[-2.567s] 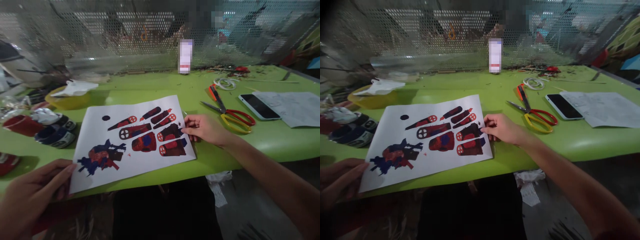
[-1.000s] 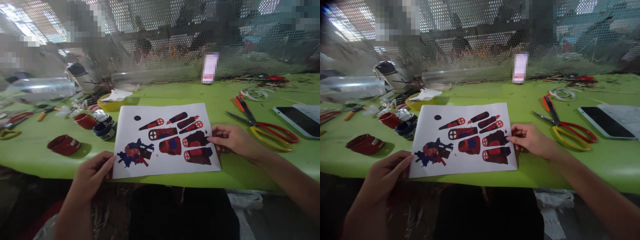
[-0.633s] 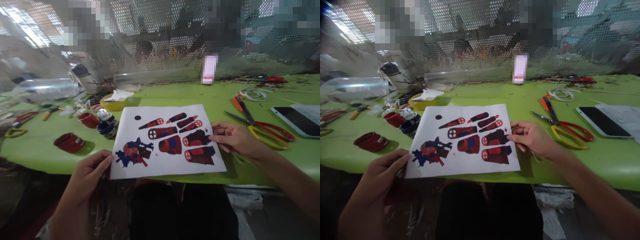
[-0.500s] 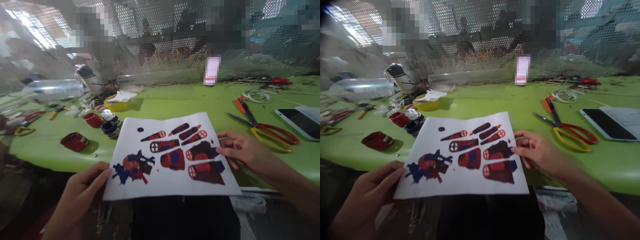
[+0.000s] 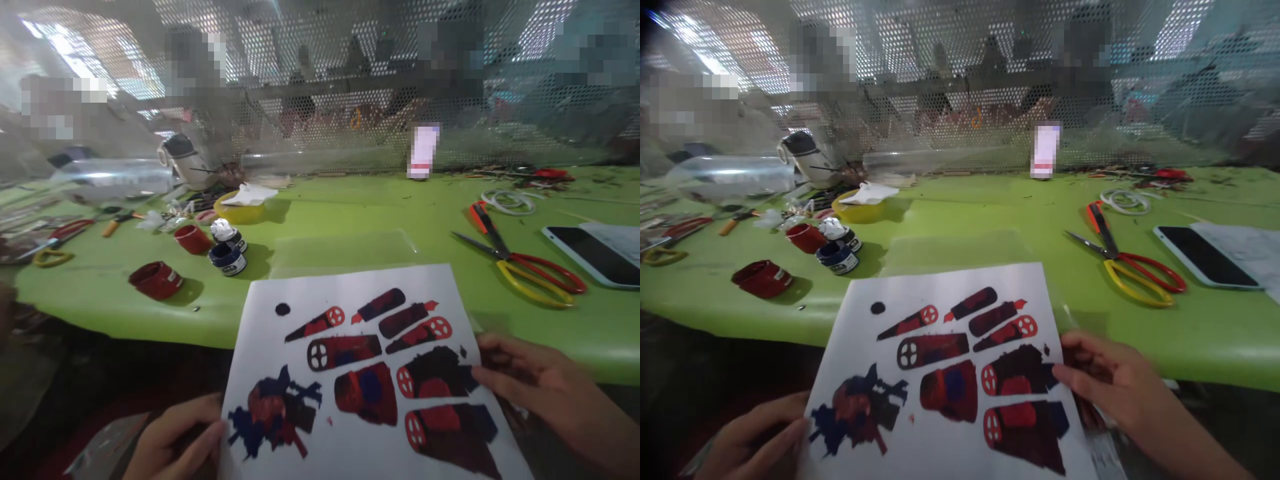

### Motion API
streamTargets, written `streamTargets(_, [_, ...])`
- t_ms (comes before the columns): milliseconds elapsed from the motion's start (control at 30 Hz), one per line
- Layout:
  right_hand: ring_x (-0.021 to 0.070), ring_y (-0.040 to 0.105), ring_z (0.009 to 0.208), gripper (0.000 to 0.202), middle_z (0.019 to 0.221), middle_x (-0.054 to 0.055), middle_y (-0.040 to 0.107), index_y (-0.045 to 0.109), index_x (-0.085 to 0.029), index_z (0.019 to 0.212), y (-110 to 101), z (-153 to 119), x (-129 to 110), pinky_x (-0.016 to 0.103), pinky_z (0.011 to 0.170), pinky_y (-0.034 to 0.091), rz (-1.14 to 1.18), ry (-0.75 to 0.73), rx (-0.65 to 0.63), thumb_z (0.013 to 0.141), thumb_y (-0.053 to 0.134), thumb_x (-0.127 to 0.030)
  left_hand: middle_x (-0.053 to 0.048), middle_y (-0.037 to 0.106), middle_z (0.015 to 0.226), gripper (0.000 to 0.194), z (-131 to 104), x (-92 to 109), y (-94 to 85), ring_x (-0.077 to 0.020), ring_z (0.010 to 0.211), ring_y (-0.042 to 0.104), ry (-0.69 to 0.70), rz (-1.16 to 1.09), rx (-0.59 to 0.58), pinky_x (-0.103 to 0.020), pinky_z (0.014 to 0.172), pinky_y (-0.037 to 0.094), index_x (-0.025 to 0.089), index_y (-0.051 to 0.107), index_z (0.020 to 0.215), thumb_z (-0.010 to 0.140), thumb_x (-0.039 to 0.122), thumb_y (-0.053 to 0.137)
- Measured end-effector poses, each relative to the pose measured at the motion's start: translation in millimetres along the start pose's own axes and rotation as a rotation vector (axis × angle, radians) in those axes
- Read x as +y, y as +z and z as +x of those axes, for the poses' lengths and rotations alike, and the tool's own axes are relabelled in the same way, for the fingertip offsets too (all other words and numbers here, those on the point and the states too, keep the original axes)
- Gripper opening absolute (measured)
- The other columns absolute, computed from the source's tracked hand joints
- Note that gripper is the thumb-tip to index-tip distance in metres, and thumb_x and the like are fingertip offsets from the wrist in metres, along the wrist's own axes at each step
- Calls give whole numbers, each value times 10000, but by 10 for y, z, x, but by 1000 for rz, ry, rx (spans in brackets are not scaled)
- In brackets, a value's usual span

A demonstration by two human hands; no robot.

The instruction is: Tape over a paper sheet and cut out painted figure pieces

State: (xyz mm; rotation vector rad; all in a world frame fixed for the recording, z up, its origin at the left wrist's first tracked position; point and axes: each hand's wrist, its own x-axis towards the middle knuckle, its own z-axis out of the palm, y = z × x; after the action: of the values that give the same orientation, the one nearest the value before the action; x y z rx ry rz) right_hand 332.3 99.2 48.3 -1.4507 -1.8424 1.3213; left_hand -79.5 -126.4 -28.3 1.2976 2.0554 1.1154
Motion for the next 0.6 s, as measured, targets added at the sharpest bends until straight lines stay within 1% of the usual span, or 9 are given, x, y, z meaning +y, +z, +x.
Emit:
streamTargets(33, [275,751,763,417,805,79,784,773,-248,875,-15,44,-73,317,643,636,56,7,-23,700,805,-624,-58,774,784,309,69,117,36,-236,724,723,-13,-27,29,-259,648,589,225,782,722,823,504,696])
streamTargets(67, [255,739,754,404,829,75,784,766,-245,876,-27,89,-140,297,628,623,94,21,-37,699,819,-604,-45,734,718,326,141,238,69,-214,668,688,-32,-48,41,-245,598,559,211,759,708,839,497,670])
streamTargets(100, [226,717,704,403,841,70,778,760,-240,899,-33,134,-197,280,586,603,128,45,-52,708,823,-589,-27,666,628,355,210,350,98,-186,593,629,-38,-63,16,-232,543,516,200,726,665,843,499,655])
streamTargets(133, [188,669,612,414,814,60,761,750,-235,910,-33,176,-242,261,510,563,153,64,-49,703,829,-584,-10,601,572,376,272,446,121,-163,544,566,-38,-84,21,-224,511,473,193,693,634,845,500,642])
streamTargets(200, [126,557,482,439,755,33,717,728,-228,930,-10,247,-301,232,406,465,184,95,-46,687,846,-575,11,524,540,383,363,570,140,-142,529,494,-71,-120,57,-216,497,413,188,666,634,854,499,627])
streamTargets(267, [99,497,443,452,720,15,683,709,-223,923,37,297,-333,224,381,413,198,118,-52,662,872,-553,20,497,547,362,407,602,124,-133,537,458,-106,-151,97,-214,501,383,187,672,657,847,492,640])
streamTargets(400, [93,484,444,470,740,25,676,693,-200,918,149,337,-382,238,393,404,221,135,-84,636,896,-516,22,492,558,350,404,534,26,-119,525,415,-147,-208,126,-210,473,338,185,678,668,829,496,672])
streamTargets(500, [85,485,449,462,719,15,654,690,-191,927,201,343,-402,226,397,399,228,121,-120,662,884,-515,19,510,554,345,403,495,-37,-120,510,419,-148,-221,148,-209,452,321,189,685,678,827,500,676])
streamTargets(600, [86,490,460,416,689,-2,623,683,-193,906,221,347,-396,213,389,403,223,97,-145,691,873,-495,18,530,557,330,431,483,-51,-127,508,438,-138,-215,166,-213,447,325,192,690,680,807,497,698])
